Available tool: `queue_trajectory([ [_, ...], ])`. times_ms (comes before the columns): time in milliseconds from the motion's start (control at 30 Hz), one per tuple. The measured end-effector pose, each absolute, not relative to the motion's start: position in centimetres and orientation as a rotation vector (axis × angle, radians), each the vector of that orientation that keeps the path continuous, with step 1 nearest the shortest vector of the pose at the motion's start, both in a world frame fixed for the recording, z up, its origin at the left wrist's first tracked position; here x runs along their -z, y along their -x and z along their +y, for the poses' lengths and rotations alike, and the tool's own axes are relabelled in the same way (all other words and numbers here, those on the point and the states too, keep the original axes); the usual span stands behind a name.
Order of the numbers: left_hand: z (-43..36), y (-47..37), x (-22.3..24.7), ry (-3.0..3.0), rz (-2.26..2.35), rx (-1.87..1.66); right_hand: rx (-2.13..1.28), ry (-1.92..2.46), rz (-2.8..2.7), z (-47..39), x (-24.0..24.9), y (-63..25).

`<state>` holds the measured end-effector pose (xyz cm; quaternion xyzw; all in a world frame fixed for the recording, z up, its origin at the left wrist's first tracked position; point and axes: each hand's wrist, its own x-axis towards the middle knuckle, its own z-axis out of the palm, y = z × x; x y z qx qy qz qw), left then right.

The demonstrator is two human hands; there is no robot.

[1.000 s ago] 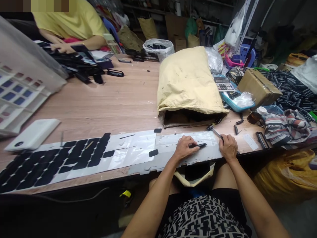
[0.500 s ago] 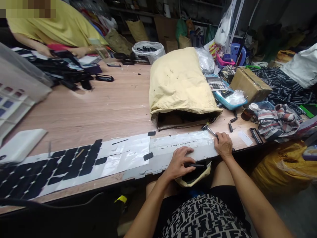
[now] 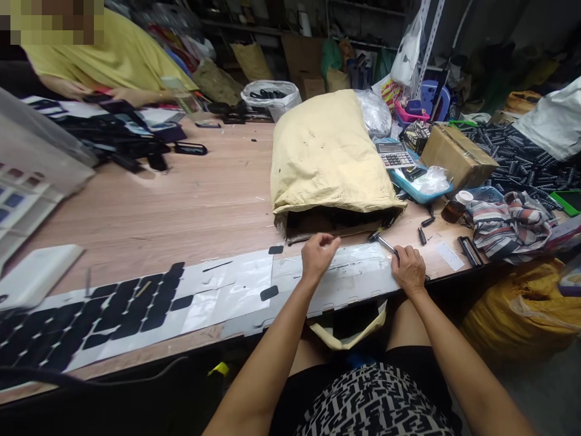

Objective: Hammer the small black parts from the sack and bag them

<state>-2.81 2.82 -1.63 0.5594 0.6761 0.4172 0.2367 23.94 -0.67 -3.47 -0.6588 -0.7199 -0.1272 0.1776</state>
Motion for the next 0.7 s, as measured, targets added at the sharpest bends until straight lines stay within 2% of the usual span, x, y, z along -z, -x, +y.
queue_trajectory([
  [133,9.5,2.7,1.5,-1.388,2.16,-0.892,0.334,1.876,-2.041,-0.7,3.4,-23.9],
  [300,12.4,2.7,1.9,-1.33,2.236,-0.581,0.314,1.889,-2.043,-0.8,3.2,-23.9],
  [567,7.4,4.9,1.6,-1.409,2.154,-0.929,0.315,1.894,-2.039,-0.9,3.3,-23.9],
  [700,2.4,4.9,2.7,-1.731,1.781,-1.003,0.313,1.893,-2.034,-0.8,3.4,-23.9],
])
